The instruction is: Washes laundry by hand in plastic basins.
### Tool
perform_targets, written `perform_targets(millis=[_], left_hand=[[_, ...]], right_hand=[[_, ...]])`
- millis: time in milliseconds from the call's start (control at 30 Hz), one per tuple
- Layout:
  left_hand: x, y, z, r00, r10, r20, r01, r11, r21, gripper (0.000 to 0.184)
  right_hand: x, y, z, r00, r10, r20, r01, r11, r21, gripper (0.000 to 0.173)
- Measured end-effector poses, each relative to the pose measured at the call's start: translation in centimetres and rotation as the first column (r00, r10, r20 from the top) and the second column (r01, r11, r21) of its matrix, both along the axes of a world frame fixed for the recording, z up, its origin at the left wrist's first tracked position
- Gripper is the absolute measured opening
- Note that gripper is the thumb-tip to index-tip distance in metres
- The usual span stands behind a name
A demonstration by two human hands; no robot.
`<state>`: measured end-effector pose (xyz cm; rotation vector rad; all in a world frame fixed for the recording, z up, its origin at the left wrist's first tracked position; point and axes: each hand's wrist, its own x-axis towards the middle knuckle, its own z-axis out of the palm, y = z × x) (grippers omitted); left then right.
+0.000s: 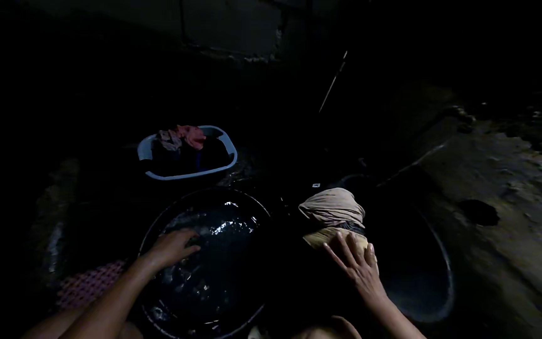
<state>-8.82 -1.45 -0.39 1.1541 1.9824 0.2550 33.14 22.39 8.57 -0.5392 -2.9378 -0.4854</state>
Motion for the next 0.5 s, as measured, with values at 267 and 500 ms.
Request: perform_targets(millis=[267,500], left_hand=[[0.2,-0.3,0.0,1.000,0.026,0.003,-0.026,1.000,0.014,0.052],[0.0,-0.5,-0.2,0.999,0.051,-0.002,-0.051,0.998,0.026,0.050]], right_hand=[[-8.9,3.6,5.0,0.858,-0.422,0.292,0.486,0.852,-0.196,0.077],[-11.9,6.9,5.7,0.862,-0.382,0.332,0.438,0.892,-0.110,0.057]])
